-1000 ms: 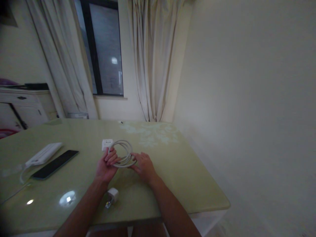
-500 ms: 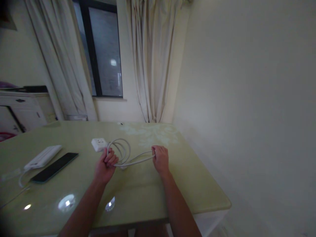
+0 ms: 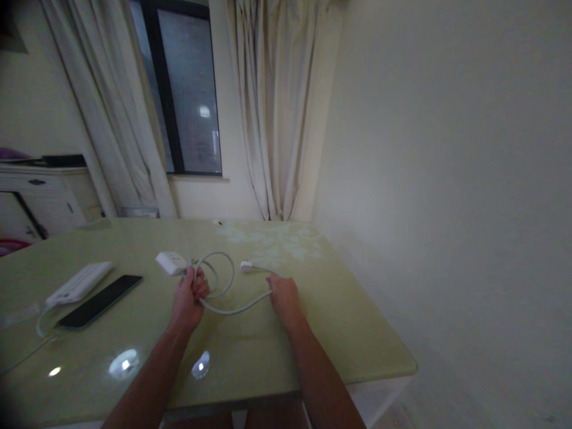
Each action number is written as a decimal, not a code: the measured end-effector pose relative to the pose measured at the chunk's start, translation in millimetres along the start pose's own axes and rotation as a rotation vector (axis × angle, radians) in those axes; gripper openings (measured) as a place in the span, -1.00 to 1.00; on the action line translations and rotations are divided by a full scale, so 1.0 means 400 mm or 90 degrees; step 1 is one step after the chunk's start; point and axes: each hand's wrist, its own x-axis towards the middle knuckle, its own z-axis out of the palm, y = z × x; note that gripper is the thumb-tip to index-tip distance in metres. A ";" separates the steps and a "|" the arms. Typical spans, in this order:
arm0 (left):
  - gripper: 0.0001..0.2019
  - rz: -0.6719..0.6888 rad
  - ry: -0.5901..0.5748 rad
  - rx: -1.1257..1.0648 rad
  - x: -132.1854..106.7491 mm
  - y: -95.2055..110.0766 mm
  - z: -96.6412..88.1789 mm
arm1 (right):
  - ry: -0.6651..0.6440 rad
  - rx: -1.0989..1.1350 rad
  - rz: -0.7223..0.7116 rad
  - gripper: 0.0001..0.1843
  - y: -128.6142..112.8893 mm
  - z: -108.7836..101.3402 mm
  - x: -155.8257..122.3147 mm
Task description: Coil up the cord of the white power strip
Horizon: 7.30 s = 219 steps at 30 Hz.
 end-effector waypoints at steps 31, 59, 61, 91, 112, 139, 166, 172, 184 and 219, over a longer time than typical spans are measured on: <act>-0.73 -0.436 -0.338 -0.134 -0.017 -0.006 -0.030 | 0.301 1.082 0.244 -0.50 0.113 -0.022 0.049; -0.71 -0.424 -0.415 0.042 -0.044 -0.067 -0.026 | 0.697 0.600 0.160 -0.75 0.081 -0.048 0.018; -0.71 -0.407 -0.404 0.043 -0.043 -0.072 -0.026 | 0.675 0.624 0.163 -0.73 0.073 -0.046 0.020; -0.61 -0.033 -0.175 0.326 -0.078 -0.115 0.024 | 0.378 0.309 -0.222 -0.65 -0.076 -0.037 -0.050; -0.53 -0.018 -0.061 0.111 -0.069 -0.106 0.051 | 0.459 0.302 -0.302 -0.46 -0.080 -0.014 -0.060; -0.55 -0.194 -0.121 0.085 -0.086 -0.112 0.045 | 0.180 0.355 -0.510 -0.34 -0.108 -0.063 -0.079; -0.66 -0.089 -0.038 -0.060 -0.026 -0.065 0.031 | -0.042 0.604 -0.383 -0.08 -0.138 -0.054 -0.074; -0.73 -0.058 -0.037 0.036 0.002 0.018 0.133 | -0.077 0.613 -0.331 -0.35 -0.112 -0.012 -0.056; -0.61 -0.181 -0.100 0.223 -0.102 0.080 0.067 | 0.292 0.239 -0.405 -0.93 -0.091 -0.017 -0.038; -0.81 0.351 -0.520 1.257 0.032 -0.310 0.109 | 0.405 0.367 0.030 -0.64 -0.010 -0.018 -0.008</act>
